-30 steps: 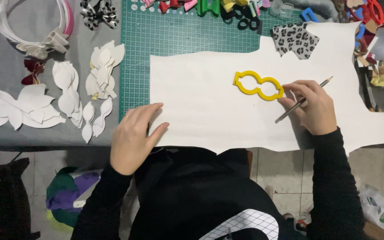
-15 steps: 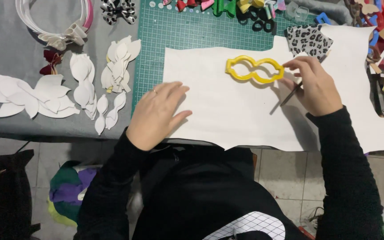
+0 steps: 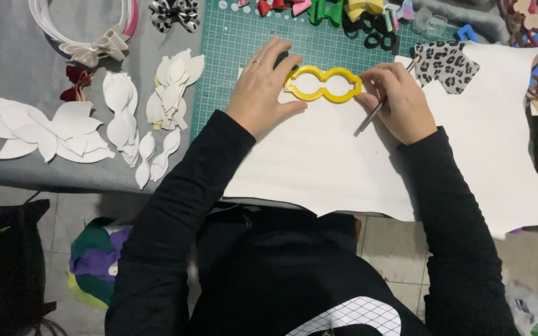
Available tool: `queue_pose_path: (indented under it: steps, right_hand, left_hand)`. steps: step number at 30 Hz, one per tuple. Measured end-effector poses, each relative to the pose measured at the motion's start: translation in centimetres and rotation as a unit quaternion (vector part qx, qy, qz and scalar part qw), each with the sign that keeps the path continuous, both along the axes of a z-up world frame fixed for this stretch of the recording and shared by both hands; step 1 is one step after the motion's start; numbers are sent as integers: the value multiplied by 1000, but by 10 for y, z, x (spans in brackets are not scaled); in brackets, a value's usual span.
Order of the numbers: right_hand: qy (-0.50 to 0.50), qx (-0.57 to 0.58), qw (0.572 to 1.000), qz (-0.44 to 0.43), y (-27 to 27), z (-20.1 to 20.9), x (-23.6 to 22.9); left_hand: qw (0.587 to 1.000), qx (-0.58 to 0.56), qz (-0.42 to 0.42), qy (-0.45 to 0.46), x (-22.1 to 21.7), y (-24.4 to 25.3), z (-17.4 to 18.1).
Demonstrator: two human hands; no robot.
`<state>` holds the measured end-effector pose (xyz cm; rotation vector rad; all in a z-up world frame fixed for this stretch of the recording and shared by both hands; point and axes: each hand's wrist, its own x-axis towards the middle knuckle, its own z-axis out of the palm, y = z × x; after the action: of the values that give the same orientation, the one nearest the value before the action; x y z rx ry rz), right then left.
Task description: Outlining a butterfly-shaped pattern and a bow-shaped pattern onto a sheet of white leather or synthetic material using a pencil.
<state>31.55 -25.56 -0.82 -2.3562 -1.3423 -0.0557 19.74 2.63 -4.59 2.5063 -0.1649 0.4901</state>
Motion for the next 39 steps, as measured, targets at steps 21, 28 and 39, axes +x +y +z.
queue_pose_path:
  steps: [21, 28, 39]
  right_hand:
    - [40, 8, 999, -25, 1, -2, 1]
    - [43, 6, 999, -27, -1, -7, 2]
    - [48, 5, 998, -33, -2, -6, 4]
  left_hand:
    - [997, -71, -2, 31, 3, 5, -8]
    - [997, -69, 5, 39, 3, 4, -10]
    - [997, -63, 13, 41, 5, 3, -12]
